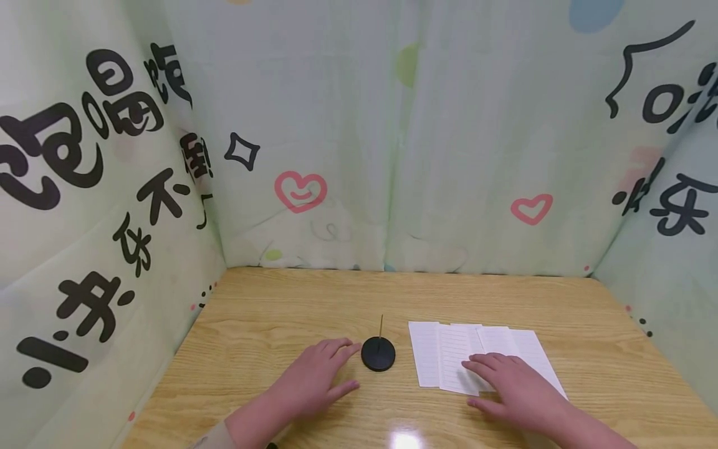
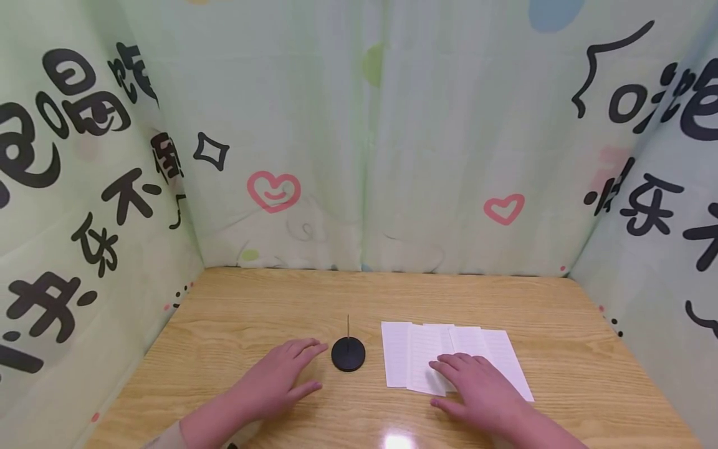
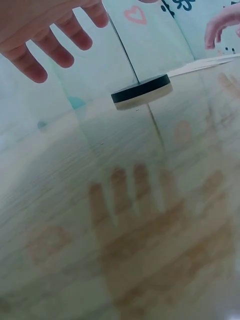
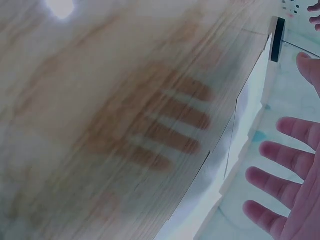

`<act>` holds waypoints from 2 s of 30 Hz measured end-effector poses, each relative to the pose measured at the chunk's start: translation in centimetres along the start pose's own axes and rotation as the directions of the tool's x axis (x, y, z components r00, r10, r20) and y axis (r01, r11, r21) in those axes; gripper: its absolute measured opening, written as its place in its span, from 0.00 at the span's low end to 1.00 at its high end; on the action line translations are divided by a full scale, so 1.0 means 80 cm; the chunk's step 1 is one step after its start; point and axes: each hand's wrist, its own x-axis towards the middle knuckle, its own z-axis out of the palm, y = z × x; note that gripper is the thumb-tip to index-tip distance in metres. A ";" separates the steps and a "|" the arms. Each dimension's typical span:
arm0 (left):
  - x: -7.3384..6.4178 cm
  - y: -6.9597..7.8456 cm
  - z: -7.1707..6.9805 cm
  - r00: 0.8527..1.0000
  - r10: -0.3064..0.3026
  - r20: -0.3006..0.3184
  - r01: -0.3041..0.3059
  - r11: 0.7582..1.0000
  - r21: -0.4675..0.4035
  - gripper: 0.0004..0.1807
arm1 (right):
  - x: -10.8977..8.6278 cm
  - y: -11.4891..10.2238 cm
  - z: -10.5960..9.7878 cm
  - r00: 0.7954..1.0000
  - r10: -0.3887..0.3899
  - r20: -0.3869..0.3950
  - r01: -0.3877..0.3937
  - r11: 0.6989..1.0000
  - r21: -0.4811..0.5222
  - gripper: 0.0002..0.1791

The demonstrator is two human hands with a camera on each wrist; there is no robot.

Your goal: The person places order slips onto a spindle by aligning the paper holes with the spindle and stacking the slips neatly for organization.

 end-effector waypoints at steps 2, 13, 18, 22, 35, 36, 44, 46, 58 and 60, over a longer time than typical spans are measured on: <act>0.002 -0.001 0.000 1.000 -0.006 0.011 0.006 1.000 -0.003 0.34 | 0.002 0.001 0.000 1.000 0.005 0.012 -0.005 1.000 0.004 0.30; 0.021 -0.005 0.008 0.997 -0.062 0.056 0.063 0.998 -0.027 0.34 | 0.012 0.003 0.004 0.999 0.003 0.054 -0.005 0.999 0.035 0.31; 0.033 -0.005 0.012 0.992 -0.091 0.091 0.095 0.995 -0.042 0.34 | 0.018 0.003 0.009 0.997 0.002 0.075 -0.005 0.999 0.038 0.33; 0.041 -0.002 0.014 0.990 -0.102 0.097 0.106 0.994 -0.036 0.35 | 0.021 0.001 0.012 0.996 0.004 0.085 -0.008 0.999 0.046 0.33; 0.068 0.007 0.023 0.972 -0.185 0.143 0.195 0.979 -0.062 0.37 | 0.033 -0.005 0.017 0.990 0.037 0.137 -0.047 0.996 0.073 0.39; 0.070 0.007 0.023 0.971 -0.189 0.144 0.199 0.978 -0.058 0.37 | 0.034 -0.005 0.017 0.989 0.041 0.142 -0.053 0.996 0.076 0.39; 0.074 0.009 0.028 0.967 -0.200 0.158 0.205 0.979 -0.015 0.38 | 0.036 -0.010 0.024 0.981 0.060 0.185 -0.073 0.995 0.068 0.40; 0.075 0.009 0.030 0.966 -0.199 0.164 0.203 0.979 -0.009 0.38 | 0.036 -0.011 0.026 0.981 0.059 0.187 -0.072 0.996 0.061 0.39; 0.081 0.006 0.030 0.961 -0.192 0.197 0.195 0.981 0.005 0.39 | 0.039 -0.014 0.032 0.989 0.047 0.137 -0.051 0.999 0.020 0.31; 0.082 0.005 0.031 0.961 -0.189 0.202 0.191 0.982 0.010 0.39 | 0.039 -0.016 0.031 0.991 0.042 0.129 -0.044 0.999 0.015 0.30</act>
